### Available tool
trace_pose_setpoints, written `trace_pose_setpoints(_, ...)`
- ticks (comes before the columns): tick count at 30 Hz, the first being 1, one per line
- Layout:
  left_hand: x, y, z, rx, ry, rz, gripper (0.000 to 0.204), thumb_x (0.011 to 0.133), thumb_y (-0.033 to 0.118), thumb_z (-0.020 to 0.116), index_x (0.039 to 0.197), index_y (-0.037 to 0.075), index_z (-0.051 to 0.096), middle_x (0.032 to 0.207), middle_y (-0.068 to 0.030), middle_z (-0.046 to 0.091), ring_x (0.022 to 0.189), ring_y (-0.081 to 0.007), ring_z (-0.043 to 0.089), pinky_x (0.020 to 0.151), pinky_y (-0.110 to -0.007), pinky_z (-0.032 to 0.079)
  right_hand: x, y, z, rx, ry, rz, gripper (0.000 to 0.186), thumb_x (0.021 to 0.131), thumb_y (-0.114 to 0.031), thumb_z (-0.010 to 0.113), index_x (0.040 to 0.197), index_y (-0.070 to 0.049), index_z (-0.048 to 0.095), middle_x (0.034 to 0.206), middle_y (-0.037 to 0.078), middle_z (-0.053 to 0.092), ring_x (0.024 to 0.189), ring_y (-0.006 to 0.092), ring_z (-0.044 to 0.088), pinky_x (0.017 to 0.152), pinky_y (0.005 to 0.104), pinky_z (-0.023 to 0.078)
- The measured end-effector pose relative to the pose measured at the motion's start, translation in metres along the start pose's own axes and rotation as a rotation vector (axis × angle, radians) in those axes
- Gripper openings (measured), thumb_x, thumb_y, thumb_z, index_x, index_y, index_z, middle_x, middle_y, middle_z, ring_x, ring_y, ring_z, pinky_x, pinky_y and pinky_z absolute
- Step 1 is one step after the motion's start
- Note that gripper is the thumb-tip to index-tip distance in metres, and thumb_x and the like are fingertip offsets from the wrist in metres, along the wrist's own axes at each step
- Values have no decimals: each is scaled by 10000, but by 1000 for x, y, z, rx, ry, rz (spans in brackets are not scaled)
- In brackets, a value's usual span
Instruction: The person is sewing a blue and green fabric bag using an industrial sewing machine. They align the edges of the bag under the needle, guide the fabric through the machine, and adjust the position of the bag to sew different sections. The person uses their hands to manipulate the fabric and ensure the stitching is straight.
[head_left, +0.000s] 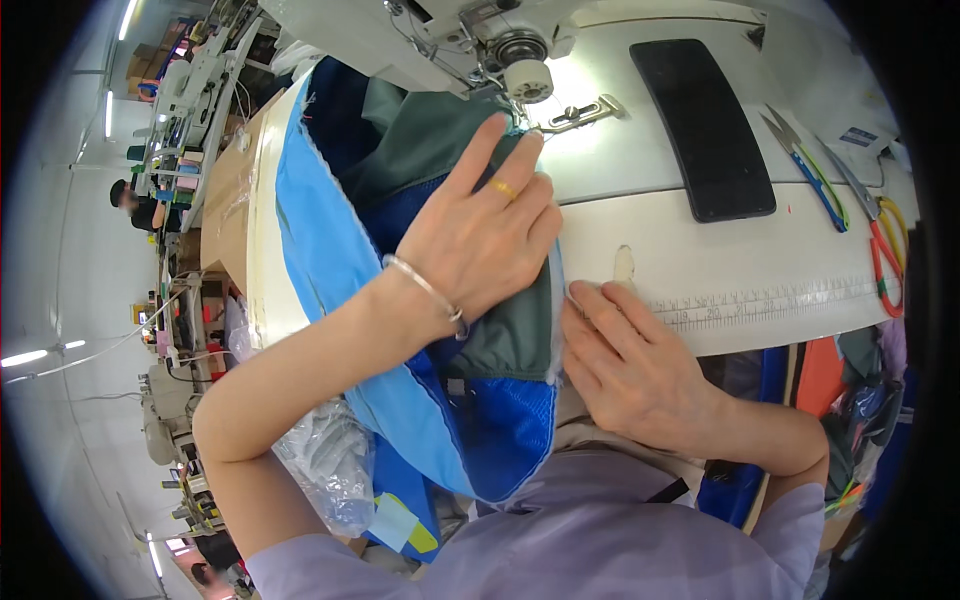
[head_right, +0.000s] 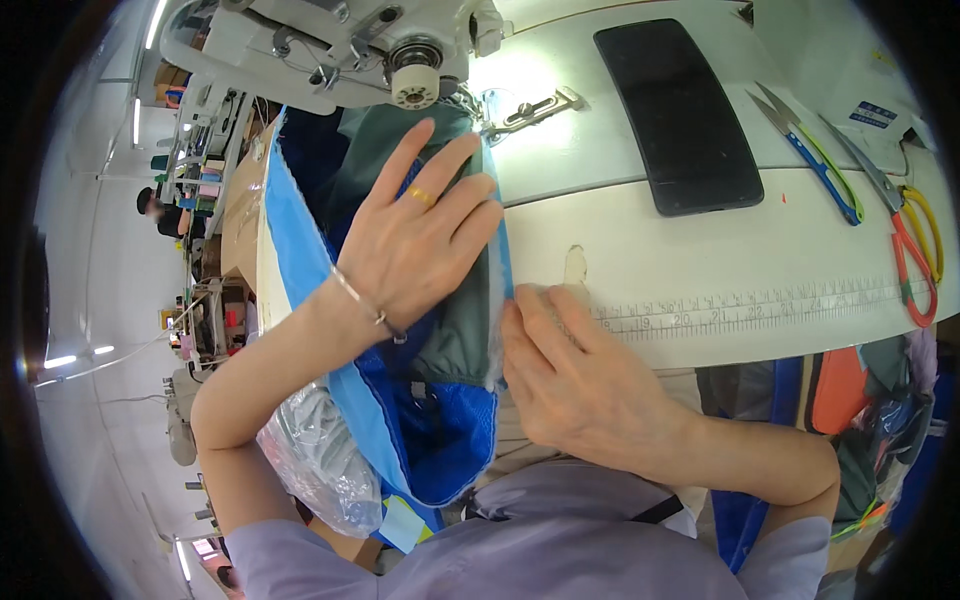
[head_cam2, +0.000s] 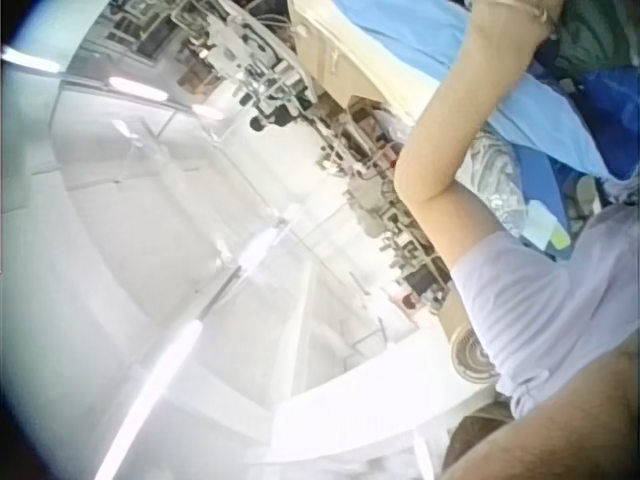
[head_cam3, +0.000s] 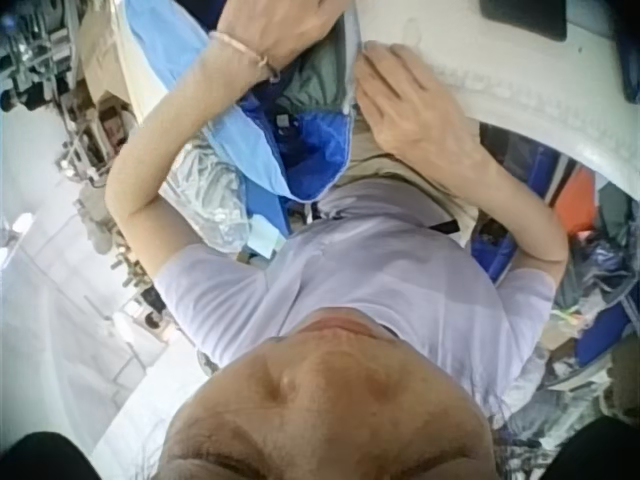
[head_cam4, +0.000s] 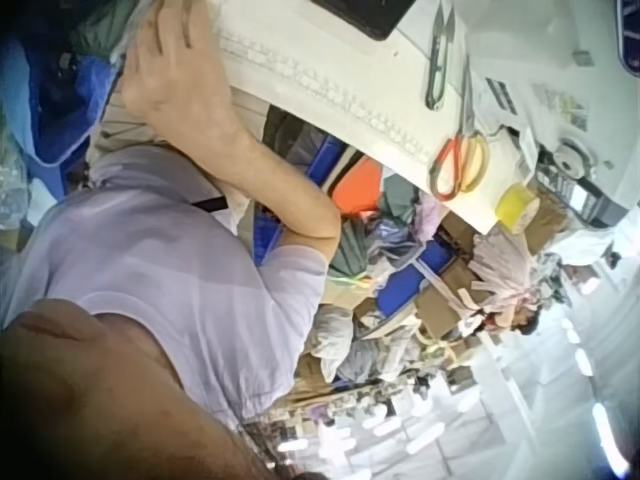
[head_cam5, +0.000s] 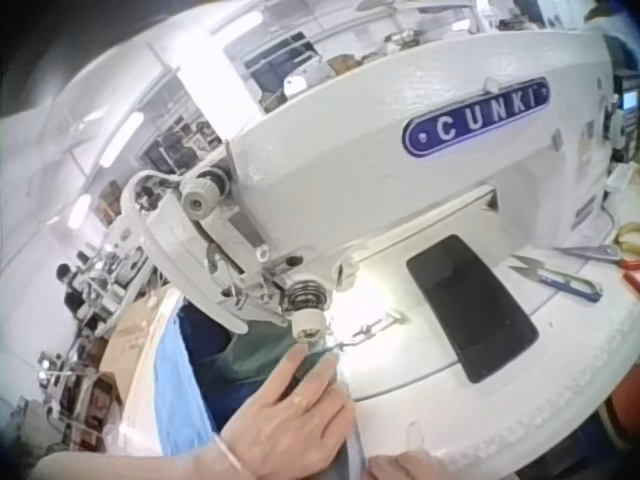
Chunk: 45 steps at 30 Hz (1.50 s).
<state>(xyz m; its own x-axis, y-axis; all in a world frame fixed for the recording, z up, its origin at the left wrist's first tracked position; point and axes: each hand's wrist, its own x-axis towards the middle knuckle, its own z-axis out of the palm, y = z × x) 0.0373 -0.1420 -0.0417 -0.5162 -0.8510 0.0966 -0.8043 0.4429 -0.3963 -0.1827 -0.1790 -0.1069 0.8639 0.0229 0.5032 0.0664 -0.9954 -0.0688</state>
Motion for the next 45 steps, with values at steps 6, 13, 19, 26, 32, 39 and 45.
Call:
trace_pose_setpoints(6, 4, -16, 9, -51, -139, 195, 61, 743, 104, 633, 735, 79, 578, 866, -65, 587, 1050, -252, 635, 1180, -556, 401, 0, 0, 1, 5, 18, 7, 389, 776, -166, 620, 1024, 112, 731, 1150, 240, 672, 1137, 376, 609, 1015, 461, 481)
trace_pose_setpoints(13, -4, 6, 0, -265, 75, 80, 141, 749, 143, 660, 878, 86, 664, 992, -64, 651, 1064, -256, 647, 1134, -546, 438, -4, -5, 6, 91, 68, 58, 325, 744, -133, 637, 970, 85, 719, 1139, 233, 682, 1158, 381, 618, 1017, 485, 500)
trace_pose_setpoints(19, -28, 15, -17, -257, 0, 37, 298, 763, 140, 687, 1054, 89, 721, 1120, -108, 697, 1031, -285, 686, 1100, -537, 473, -13, -5, 9, 141, 149, -3, 306, 761, -160, 642, 941, 69, 735, 1096, 221, 697, 1108, 365, 626, 984, 464, 504)
trace_pose_setpoints(26, -50, 34, -18, -452, 20, -42, 438, 806, 128, 702, 1241, 83, 723, 1114, -109, 735, 964, -246, 720, 1041, -482, 526, -15, -8, 10, 170, 157, -14, 300, 756, -167, 650, 932, 61, 734, 1080, 212, 695, 1100, 356, 635, 986, 462, 513)
trace_pose_setpoints(32, -61, 37, -20, -564, 27, -18, 342, 820, 106, 707, 1159, 77, 733, 1169, -89, 739, 954, -241, 718, 1033, -475, 531, -21, -11, 17, 250, 215, -10, 234, 766, -134, 671, 912, 41, 726, 1092, 175, 698, 1114, 341, 632, 996, 460, 518)
trace_pose_setpoints(39, -66, 32, -23, -585, -3, 27, 378, 728, 81, 706, 1105, 60, 728, 1159, -95, 740, 967, -230, 714, 1043, -488, 526, -22, -9, 17, 256, 223, 8, 172, 760, -116, 710, 894, -9, 725, 1123, 129, 691, 1123, 313, 660, 961, 454, 563)
trace_pose_setpoints(45, -46, 34, -23, -518, -49, -67, 389, 713, 93, 699, 1101, 88, 722, 1118, -61, 684, 868, -207, 685, 903, -382, 557, -21, -9, 19, 265, 233, -5, 183, 777, -108, 696, 897, 28, 720, 1120, 157, 694, 1119, 317, 622, 999, 451, 514)
